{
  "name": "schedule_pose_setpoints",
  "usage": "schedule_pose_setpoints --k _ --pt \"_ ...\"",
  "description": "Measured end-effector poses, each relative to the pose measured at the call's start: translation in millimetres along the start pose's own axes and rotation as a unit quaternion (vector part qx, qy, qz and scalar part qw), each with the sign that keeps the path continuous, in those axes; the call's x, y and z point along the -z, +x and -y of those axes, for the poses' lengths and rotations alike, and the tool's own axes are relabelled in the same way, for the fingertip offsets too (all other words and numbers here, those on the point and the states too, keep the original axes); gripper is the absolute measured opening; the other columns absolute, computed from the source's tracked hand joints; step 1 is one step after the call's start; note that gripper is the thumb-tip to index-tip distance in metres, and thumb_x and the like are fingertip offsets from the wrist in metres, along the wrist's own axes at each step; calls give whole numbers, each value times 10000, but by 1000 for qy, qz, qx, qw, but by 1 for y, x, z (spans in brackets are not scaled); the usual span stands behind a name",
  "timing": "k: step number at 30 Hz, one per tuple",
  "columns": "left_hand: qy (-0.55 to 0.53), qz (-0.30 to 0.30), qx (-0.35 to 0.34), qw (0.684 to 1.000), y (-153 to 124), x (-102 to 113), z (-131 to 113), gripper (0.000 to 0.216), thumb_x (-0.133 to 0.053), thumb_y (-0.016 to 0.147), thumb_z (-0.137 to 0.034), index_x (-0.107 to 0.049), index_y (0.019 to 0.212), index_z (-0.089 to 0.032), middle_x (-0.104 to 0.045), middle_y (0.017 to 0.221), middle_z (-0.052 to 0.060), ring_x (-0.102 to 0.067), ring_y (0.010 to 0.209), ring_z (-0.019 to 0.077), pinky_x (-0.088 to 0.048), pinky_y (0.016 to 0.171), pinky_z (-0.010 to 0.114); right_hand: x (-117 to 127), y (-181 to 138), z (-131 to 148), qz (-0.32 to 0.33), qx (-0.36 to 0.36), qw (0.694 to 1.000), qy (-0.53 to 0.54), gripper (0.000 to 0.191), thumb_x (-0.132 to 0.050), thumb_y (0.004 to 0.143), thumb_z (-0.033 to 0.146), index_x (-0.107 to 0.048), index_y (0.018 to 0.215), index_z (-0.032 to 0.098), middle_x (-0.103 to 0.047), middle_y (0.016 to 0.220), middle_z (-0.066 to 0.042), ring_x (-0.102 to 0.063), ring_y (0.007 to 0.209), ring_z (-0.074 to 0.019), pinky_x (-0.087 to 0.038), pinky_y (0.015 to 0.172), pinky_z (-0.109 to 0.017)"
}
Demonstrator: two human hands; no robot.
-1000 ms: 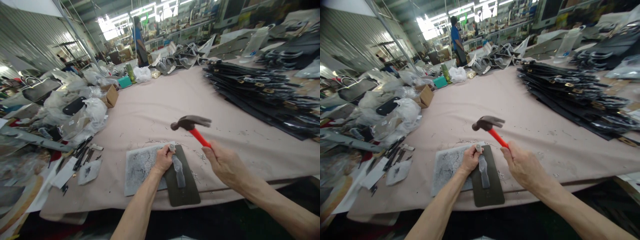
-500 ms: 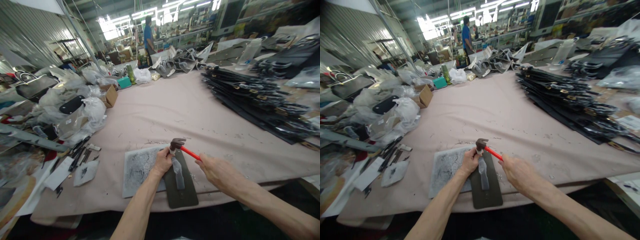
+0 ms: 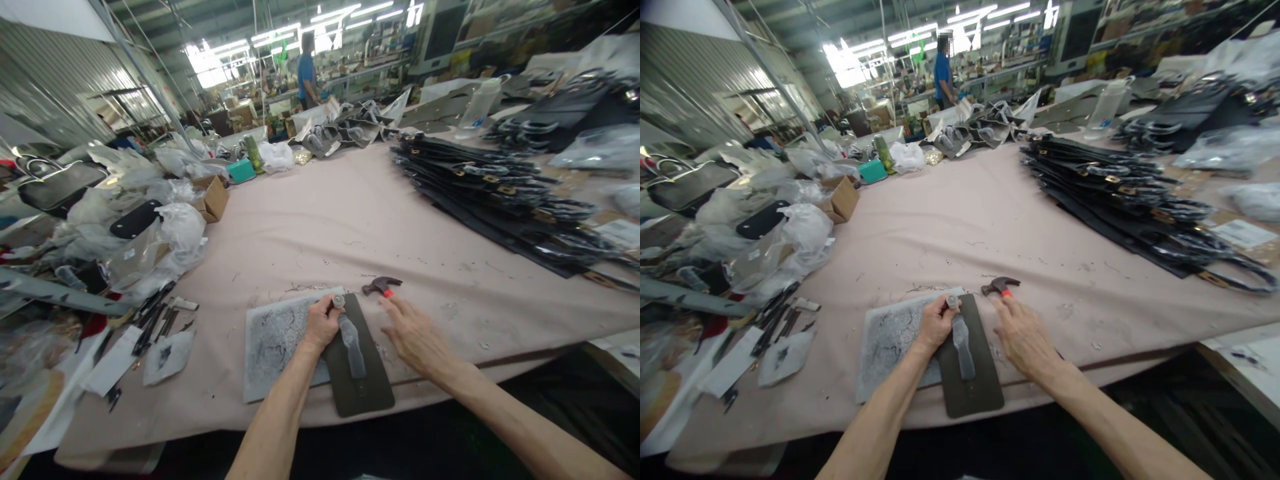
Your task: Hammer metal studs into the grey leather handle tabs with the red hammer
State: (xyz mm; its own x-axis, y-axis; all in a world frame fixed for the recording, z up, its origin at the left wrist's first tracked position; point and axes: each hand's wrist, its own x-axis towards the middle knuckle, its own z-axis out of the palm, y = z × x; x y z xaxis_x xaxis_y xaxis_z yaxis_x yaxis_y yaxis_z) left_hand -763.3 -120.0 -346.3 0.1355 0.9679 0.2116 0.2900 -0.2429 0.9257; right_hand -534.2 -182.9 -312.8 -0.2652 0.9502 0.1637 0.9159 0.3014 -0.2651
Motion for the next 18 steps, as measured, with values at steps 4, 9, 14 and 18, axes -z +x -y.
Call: schedule_pose_setpoints --k 4,9,14,18 --pt "-55 -21 32 998 3 -6 5 146 -695 790 -225 -719 933 -208 -767 868 30 -694 811 177 -530 790 293 4 6 50 49 232 971 18 531 -513 774 8 -593 1258 211 -503 1455 -125 -561 1162 -279 -496 953 -420" --pt "-259 -217 128 933 22 1 -6 373 -851 632 -382 -658 856 -154 -750 805 34 -704 743 161 -560 754 288 9 16 73 -9 219 971 -93 311 -554 806 42 -664 1086 120 -526 1433 -209 -514 1240 -365 -438 1021 -515" --pt "-232 -313 -14 921 38 54 -70 423 -872 675 -411 -663 928 -144 -761 869 47 -726 816 153 -583 847 311 45 28 77 5 76 989 -127 129 -510 863 91 -624 897 143 -672 932 -181 -626 891 -338 -442 783 -445" --pt "-166 -289 -77 940 30 71 -99 341 -831 762 -371 -690 979 -149 -772 910 57 -719 838 151 -578 828 287 51 30 84 51 -51 997 -41 149 -500 970 223 -571 1078 148 -701 852 -124 -680 769 -301 -371 629 -368"
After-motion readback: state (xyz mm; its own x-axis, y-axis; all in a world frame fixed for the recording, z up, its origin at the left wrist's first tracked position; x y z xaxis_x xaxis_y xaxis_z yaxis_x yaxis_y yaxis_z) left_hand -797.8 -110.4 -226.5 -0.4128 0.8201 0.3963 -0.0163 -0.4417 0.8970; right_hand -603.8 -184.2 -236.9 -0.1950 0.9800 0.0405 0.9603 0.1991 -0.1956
